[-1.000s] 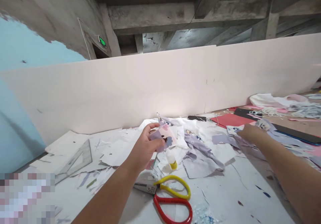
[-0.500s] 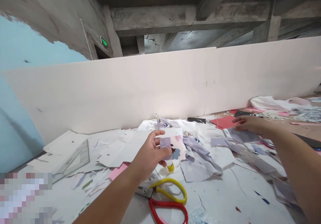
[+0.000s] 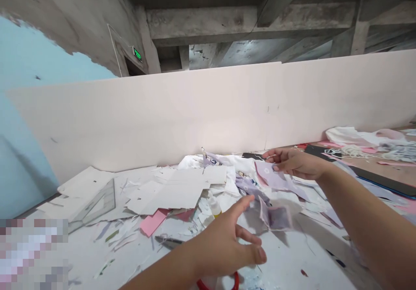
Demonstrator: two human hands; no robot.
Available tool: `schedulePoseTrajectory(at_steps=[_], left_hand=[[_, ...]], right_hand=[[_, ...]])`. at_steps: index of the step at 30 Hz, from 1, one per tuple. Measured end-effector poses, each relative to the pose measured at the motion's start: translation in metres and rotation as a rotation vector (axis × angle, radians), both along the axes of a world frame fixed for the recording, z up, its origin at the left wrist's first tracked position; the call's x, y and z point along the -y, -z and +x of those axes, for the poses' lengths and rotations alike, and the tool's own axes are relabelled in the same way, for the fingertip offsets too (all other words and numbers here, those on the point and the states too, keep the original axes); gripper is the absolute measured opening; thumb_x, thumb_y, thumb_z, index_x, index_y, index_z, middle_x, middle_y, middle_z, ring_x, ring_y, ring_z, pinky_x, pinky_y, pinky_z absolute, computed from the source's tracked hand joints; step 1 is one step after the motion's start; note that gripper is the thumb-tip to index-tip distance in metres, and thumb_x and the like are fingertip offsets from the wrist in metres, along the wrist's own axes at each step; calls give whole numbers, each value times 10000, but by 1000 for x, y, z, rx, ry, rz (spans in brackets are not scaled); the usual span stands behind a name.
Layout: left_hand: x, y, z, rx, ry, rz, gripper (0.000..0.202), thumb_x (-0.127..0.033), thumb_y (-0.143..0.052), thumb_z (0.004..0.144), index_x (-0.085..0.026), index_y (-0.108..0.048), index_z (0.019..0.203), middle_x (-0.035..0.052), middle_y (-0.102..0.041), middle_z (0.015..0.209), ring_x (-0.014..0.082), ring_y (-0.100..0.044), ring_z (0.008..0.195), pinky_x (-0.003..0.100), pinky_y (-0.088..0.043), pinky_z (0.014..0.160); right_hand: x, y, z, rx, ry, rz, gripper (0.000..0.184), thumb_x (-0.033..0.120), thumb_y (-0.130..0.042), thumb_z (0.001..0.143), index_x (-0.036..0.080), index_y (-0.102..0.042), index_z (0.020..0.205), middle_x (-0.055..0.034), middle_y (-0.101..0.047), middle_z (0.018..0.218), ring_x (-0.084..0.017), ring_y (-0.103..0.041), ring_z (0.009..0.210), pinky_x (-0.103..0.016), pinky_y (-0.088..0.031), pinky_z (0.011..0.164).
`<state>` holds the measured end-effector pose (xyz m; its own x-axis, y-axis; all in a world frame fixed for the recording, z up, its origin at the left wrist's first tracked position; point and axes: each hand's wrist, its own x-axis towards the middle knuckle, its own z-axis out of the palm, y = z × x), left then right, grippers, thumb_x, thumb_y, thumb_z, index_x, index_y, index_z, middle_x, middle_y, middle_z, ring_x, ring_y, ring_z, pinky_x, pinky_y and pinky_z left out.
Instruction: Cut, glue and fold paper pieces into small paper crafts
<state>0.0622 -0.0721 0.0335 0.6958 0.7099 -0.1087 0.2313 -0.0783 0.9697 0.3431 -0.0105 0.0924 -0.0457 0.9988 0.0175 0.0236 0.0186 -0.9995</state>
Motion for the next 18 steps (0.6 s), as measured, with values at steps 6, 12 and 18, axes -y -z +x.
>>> schedulePoseTrajectory(at_steps=[6, 12, 18], left_hand=[[1, -20, -4, 75, -270, 126, 666, -431, -657, 676, -258, -381, 1258, 111, -454, 1228, 128, -552, 776, 243, -454, 601], [-1, -42, -7, 194, -412, 158, 403, -368, -556, 770, -174, -455, 1109, 75, -618, 875, 125, -608, 621, 201, -395, 504], [-6, -60, -28, 212, -273, 82, 285, -226, -360, 834, -167, -486, 1082, 53, -646, 711, 157, -654, 581, 181, -369, 442]], right_hand=[[17, -18, -52, -8, -158, 138, 339, 94, -763, 495, 187, -647, 800, 36, -597, 715, -94, -552, 641, -209, -420, 577], [45, -16, -113, 48, -235, 197, 203, 94, -667, 607, 174, -573, 768, 33, -583, 667, -105, -544, 635, -225, -414, 561], [58, -17, -123, 115, -262, 193, 122, 166, -589, 703, 176, -547, 817, 15, -592, 711, -133, -581, 630, -270, -477, 542]])
